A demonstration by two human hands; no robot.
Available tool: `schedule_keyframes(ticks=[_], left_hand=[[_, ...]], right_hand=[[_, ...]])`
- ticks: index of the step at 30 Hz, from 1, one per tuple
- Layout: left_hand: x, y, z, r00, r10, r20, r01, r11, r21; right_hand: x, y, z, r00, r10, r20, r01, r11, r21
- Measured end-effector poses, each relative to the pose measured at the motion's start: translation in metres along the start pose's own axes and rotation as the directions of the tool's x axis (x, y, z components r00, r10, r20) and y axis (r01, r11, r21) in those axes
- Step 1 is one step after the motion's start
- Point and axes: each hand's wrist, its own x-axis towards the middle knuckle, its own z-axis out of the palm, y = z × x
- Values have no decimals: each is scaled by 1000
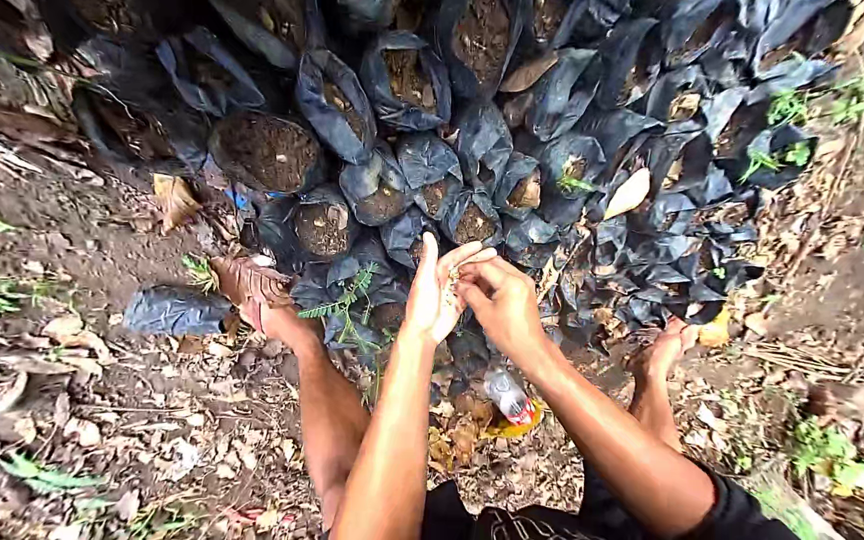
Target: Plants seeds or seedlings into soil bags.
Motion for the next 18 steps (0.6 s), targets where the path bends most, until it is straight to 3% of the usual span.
schedule_keyframes(ticks=[7, 13, 16, 18], left_hand=[[4, -4, 3, 999, -7, -50, 13, 994, 112], [7, 3, 9, 996, -16, -88, 22, 997, 72], [10, 3, 3, 996, -34, -77, 39, 997, 62], [12, 5, 2, 997, -28, -70, 34, 996, 85]], right_hand=[[19, -9, 3, 978, 186, 93, -171, 974, -150], [29, -9, -30, 952, 272, 144, -280, 959, 39], [43, 27, -71, 954, 299, -15, -294, 946, 137], [63, 66, -103, 913, 360, -190, -332, 929, 166]])
